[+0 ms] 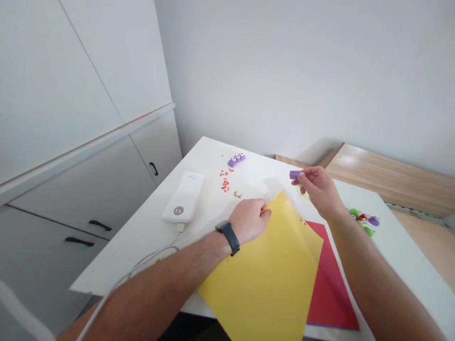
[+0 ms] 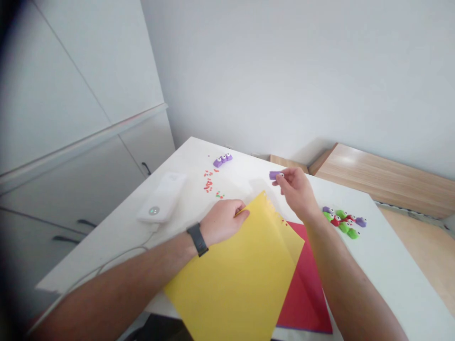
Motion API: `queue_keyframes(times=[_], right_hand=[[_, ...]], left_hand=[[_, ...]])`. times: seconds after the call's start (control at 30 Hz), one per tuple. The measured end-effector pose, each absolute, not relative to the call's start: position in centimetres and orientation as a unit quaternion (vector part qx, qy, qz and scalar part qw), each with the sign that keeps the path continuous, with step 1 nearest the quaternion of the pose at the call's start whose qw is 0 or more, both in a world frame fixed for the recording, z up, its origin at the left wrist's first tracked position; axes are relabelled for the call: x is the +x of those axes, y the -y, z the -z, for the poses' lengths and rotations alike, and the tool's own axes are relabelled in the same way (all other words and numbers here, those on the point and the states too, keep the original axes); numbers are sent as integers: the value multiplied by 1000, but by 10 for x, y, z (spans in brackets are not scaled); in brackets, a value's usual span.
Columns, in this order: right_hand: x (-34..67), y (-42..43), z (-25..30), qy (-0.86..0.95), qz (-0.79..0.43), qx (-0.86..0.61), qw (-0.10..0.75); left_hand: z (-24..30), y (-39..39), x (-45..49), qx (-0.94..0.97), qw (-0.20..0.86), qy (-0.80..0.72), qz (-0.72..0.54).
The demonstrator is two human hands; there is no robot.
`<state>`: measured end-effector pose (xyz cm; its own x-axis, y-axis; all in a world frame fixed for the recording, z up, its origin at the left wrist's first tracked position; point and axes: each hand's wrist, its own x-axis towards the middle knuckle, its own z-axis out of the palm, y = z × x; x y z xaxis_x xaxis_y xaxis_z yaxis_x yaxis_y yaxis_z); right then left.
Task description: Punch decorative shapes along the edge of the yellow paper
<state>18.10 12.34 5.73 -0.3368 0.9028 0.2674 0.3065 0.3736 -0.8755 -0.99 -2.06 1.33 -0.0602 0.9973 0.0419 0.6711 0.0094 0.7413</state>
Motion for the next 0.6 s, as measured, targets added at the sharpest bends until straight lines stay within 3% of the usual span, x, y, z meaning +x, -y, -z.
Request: queue_keyframes(times=[0.2, 0.6], right_hand=[[253, -96, -36, 620, -521, -424, 407], [284, -88, -1, 562, -596, -438, 370]], left_hand=[[-16, 21, -10, 631, 267, -658, -312], [-24, 21, -12, 629, 283, -657, -303]])
